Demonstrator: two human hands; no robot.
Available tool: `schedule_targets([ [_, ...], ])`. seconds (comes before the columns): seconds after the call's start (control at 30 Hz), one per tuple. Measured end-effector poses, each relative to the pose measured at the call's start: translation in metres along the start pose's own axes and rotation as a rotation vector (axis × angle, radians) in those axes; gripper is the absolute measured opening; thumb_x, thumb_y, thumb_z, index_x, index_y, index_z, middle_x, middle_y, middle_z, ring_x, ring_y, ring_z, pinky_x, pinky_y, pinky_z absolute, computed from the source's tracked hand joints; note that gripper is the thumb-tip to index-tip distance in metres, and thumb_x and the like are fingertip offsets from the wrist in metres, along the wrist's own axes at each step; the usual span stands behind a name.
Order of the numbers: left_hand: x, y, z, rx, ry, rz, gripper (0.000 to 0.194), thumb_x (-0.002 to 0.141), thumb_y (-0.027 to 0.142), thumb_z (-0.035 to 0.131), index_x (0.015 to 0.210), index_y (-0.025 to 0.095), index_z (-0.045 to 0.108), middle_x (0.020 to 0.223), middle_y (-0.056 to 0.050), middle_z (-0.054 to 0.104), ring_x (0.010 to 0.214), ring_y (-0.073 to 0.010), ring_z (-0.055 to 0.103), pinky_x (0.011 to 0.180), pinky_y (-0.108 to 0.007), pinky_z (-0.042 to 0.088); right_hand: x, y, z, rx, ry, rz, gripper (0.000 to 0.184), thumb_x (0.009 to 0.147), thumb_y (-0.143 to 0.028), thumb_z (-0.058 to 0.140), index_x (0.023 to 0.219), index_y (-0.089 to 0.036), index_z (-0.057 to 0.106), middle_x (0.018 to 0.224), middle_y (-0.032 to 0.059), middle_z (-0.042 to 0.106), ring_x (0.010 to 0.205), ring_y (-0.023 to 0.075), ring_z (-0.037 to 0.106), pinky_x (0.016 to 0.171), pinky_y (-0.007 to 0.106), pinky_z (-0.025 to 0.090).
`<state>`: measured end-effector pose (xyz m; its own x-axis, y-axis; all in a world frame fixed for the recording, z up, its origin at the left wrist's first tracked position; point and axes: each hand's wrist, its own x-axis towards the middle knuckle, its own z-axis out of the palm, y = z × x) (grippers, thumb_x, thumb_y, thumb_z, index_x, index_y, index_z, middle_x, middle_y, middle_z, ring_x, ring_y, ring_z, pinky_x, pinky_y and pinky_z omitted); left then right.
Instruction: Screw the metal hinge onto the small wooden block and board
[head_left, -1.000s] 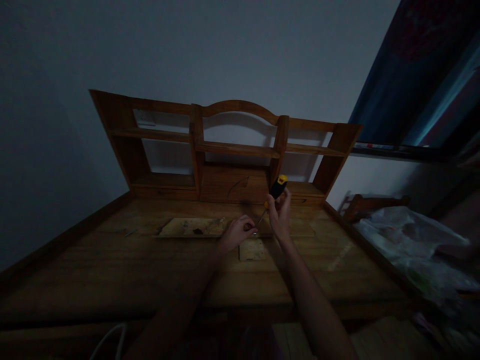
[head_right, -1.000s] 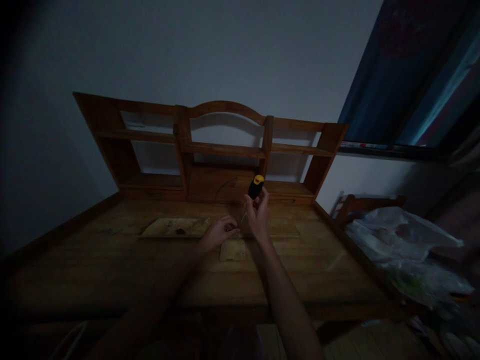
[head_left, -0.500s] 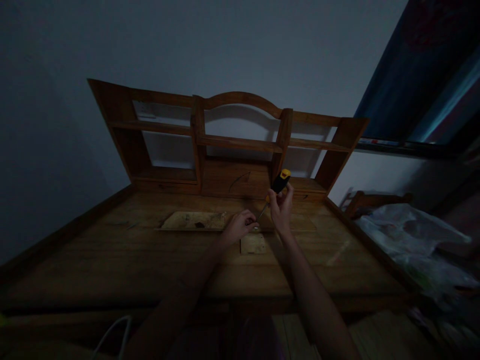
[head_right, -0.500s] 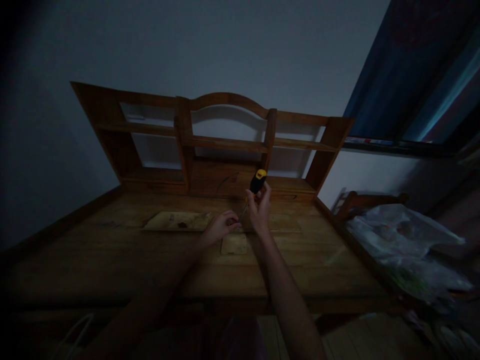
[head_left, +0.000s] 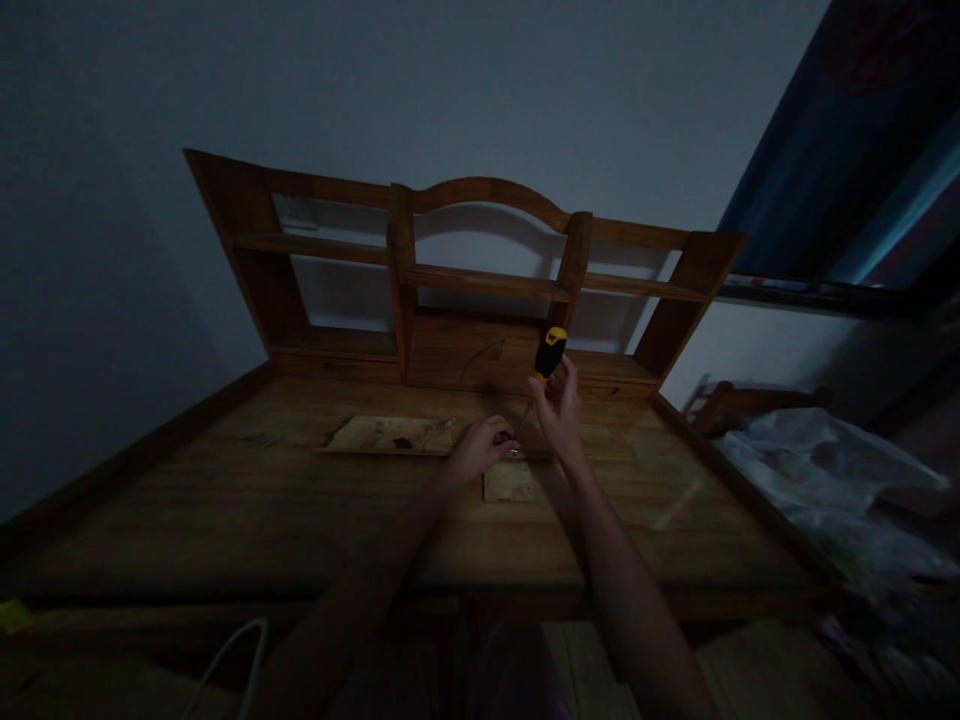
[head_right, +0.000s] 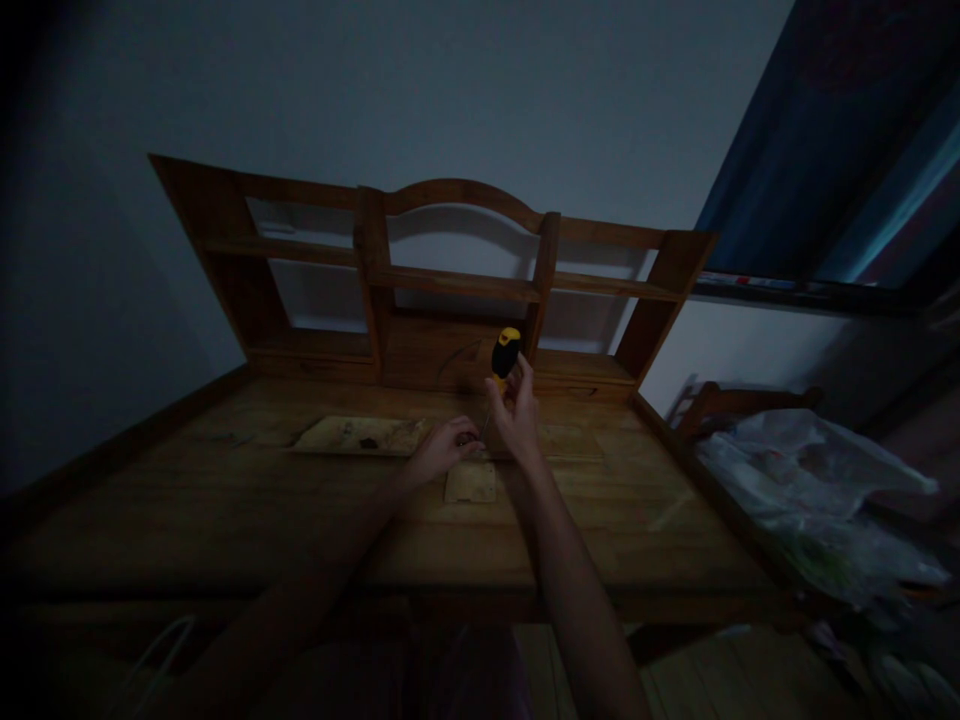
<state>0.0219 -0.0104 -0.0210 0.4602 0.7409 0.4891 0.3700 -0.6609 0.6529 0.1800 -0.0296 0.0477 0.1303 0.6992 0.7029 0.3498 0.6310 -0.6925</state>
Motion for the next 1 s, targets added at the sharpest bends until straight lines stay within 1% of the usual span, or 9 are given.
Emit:
schedule_targets([
  [0.17,0.0,-0.004,0.001,0.01,-0.009,0.004,0.009,0.086,0.025,0.069,0.082,0.017,0.067,0.089,-0.003,0.064,0.083,-0.0161,0.062,0.077,-0.027,0.048,-0.002,0.001,-0.002,0.013,-0.062,-0.043,0.064,0.094,-0.047,0.054,0.151,-0.027,0.031,0.112,0.009,0.065,0.089,0.0216,0.065,0.078,0.036,0.053],
  [0.33,0.002,-0.008,0.004,0.044,-0.005,0.001,0.007,0.087,0.023,0.068,0.085,0.016,0.068,0.09,-0.003,0.063,0.085,-0.0164,0.062,0.08,-0.028,0.049,-0.001,0.003,0.002,-0.063,-0.02,-0.066,0.058,0.09,-0.047,0.061,0.141,-0.023,0.046,0.103,0.0064,0.065,0.077,0.0165,0.06,0.074,0.031,0.051],
  [0.5,0.0,-0.008,0.005,-0.038,0.003,-0.011,0.016,0.086,0.032,0.07,0.088,0.016,0.07,0.095,-0.004,0.065,0.086,-0.0167,0.063,0.081,-0.029,0.051,-0.001,0.007,0.008,-0.12,0.037,-0.088,0.048,0.084,-0.047,0.07,0.122,-0.02,0.058,0.093,0.0032,0.062,0.067,0.0125,0.053,0.065,0.027,0.047],
  [0.6,0.002,-0.002,0.002,-0.184,0.082,-0.024,0.026,0.085,0.039,0.072,0.099,0.017,0.069,0.106,-0.006,0.066,0.092,-0.0181,0.065,0.085,-0.031,0.053,-0.002,0.01,0.008,-0.141,0.011,-0.087,0.046,0.083,-0.047,0.071,0.118,-0.02,0.059,0.088,0.0013,0.059,0.067,0.0126,0.051,0.064,0.026,0.045],
  [0.73,0.027,0.022,-0.02,-0.442,0.274,-0.063,0.04,0.087,0.043,0.068,0.117,0.018,0.061,0.117,-0.01,0.067,0.104,-0.0195,0.066,0.094,-0.034,0.052,-0.003,0.014,0.007,-0.131,-0.034,-0.061,0.042,0.086,-0.047,0.067,0.116,-0.02,0.058,0.089,0.001,0.059,0.069,0.0129,0.052,0.064,0.026,0.044],
  [0.8,0.05,0.043,-0.039,-0.499,0.247,0.016,0.045,0.089,0.045,0.065,0.124,0.017,0.057,0.121,-0.013,0.065,0.107,-0.0199,0.066,0.094,-0.033,0.053,-0.003,0.015,0.007,-0.121,-0.038,-0.04,0.043,0.086,-0.048,0.067,0.117,-0.02,0.057,0.089,0.0007,0.059,0.068,0.0129,0.051,0.063,0.025,0.044],
  [0.83,0.062,0.056,-0.05,-0.48,0.217,0.073,0.047,0.09,0.045,0.063,0.128,0.018,0.055,0.127,-0.014,0.063,0.113,-0.0205,0.064,0.095,-0.033,0.052,-0.003,0.015,0.008,-0.117,-0.032,-0.032,0.044,0.085,-0.049,0.067,0.116,-0.02,0.057,0.088,0.0004,0.059,0.067,0.0128,0.051,0.062,0.025,0.043],
  [0.9,0.085,0.079,-0.069,-0.345,0.227,0.129,0.05,0.087,0.045,0.068,0.128,0.019,0.056,0.131,-0.013,0.06,0.115,-0.0208,0.062,0.095,-0.031,0.051,-0.003,0.015,0.008,-0.114,-0.01,-0.023,0.044,0.083,-0.049,0.069,0.114,-0.02,0.058,0.086,-0.0001,0.058,0.066,0.0125,0.049,0.061,0.025,0.042],
  [1.0,0.107,0.104,-0.088,-0.019,0.172,0.175,0.04,0.08,0.045,0.075,0.109,0.019,0.068,0.112,-0.008,0.066,0.099,-0.0191,0.065,0.086,-0.03,0.052,-0.005,0.013,0.008,-0.109,-0.006,-0.021,0.043,0.083,-0.049,0.07,0.111,-0.019,0.058,0.084,-0.0002,0.058,0.063,0.0122,0.049,0.06,0.025,0.042],
])
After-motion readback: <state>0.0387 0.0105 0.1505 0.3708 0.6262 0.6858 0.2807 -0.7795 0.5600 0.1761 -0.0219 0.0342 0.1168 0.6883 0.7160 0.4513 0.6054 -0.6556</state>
